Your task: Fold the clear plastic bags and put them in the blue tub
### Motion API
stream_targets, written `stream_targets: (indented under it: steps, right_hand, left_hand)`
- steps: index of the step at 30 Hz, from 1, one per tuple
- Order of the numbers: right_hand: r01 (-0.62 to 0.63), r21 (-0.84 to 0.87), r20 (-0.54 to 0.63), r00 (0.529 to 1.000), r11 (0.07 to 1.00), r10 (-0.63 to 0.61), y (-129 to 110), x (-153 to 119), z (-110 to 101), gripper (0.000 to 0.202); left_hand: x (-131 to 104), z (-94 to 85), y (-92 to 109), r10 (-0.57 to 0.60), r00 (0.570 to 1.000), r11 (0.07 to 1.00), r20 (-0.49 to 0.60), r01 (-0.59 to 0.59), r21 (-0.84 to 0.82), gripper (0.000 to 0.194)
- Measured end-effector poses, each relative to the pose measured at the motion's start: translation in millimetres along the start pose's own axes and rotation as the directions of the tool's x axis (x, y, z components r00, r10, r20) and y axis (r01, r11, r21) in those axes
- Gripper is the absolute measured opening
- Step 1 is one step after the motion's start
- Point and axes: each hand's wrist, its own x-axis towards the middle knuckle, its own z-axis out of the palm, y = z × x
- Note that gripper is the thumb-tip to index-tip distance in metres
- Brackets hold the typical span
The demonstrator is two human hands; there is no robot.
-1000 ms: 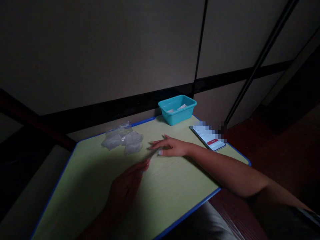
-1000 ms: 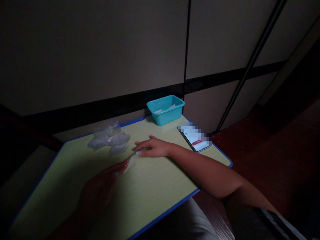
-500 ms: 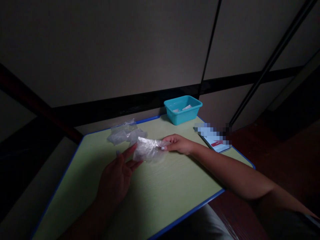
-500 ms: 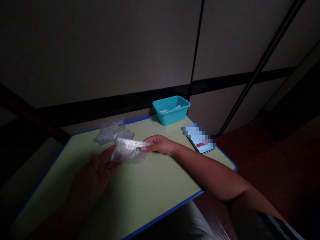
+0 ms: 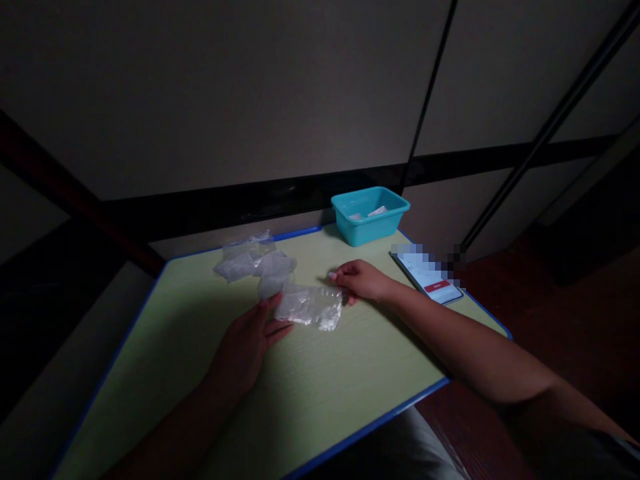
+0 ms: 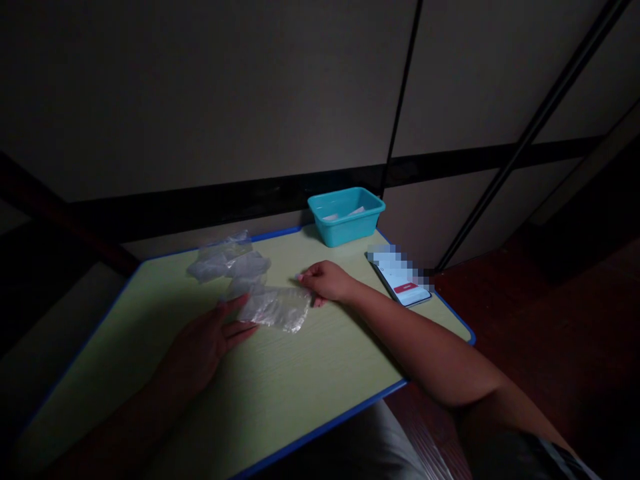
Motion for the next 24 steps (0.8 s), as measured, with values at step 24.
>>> stream_targets:
  steps: [24]
  right_hand:
    - [0.203,-0.885,0.074,0.95,0.419,-0.304,-2,-40,69,0.096]
  left_hand:
    - [-19,12.6,5,0.066,0.998,0.997,0.006,-0.066,0.027,0.032]
